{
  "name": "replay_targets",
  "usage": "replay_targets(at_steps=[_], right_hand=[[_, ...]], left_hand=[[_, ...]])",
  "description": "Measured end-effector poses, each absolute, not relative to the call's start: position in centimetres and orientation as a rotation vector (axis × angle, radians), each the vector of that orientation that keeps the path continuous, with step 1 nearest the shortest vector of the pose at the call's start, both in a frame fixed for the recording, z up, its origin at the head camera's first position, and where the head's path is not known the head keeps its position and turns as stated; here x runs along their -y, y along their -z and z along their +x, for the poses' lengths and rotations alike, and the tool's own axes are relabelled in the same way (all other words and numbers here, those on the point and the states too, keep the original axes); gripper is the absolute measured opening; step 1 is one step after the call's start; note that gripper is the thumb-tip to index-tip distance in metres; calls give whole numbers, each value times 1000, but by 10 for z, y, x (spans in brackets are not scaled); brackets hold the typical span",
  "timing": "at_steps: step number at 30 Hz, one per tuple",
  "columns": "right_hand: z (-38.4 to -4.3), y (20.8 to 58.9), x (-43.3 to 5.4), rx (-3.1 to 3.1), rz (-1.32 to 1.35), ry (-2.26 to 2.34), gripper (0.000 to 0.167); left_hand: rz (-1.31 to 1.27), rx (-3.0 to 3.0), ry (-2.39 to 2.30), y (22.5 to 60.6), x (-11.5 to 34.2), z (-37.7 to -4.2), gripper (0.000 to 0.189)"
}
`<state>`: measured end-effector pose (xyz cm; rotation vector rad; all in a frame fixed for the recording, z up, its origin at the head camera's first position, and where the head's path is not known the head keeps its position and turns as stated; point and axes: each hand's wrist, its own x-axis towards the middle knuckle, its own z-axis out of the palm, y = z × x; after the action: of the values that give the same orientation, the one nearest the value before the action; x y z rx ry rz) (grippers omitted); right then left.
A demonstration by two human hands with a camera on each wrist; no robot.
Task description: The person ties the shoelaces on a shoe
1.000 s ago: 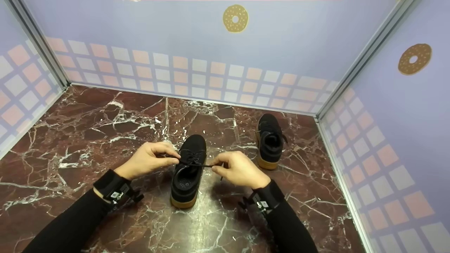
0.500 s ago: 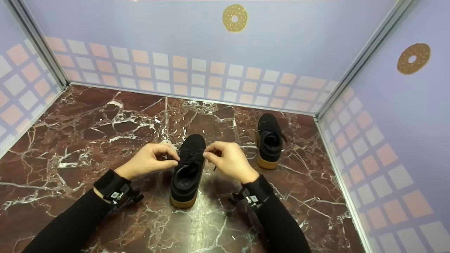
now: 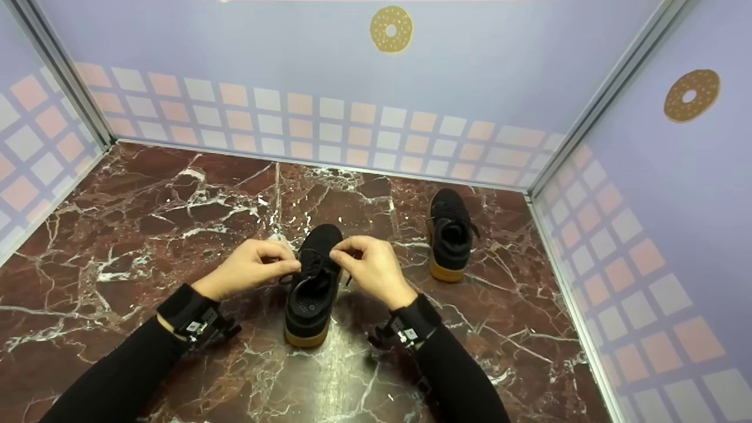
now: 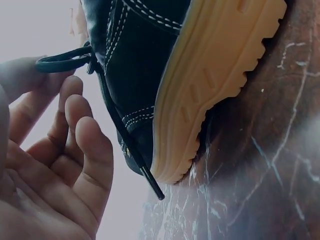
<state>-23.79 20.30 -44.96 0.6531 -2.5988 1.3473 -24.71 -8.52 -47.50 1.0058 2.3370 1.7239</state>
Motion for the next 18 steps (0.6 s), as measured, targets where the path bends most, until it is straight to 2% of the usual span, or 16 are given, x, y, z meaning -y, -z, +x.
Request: replay_targets(at_steps=[8, 18], right_hand=[[-237, 452, -201, 2605, 603, -1367, 7], [-236, 452, -201, 2596, 575, -1427, 7]], left_hand=[[915, -2320, -1699, 474, 79, -247, 10], [807, -2354, -1629, 472, 74, -245, 21]])
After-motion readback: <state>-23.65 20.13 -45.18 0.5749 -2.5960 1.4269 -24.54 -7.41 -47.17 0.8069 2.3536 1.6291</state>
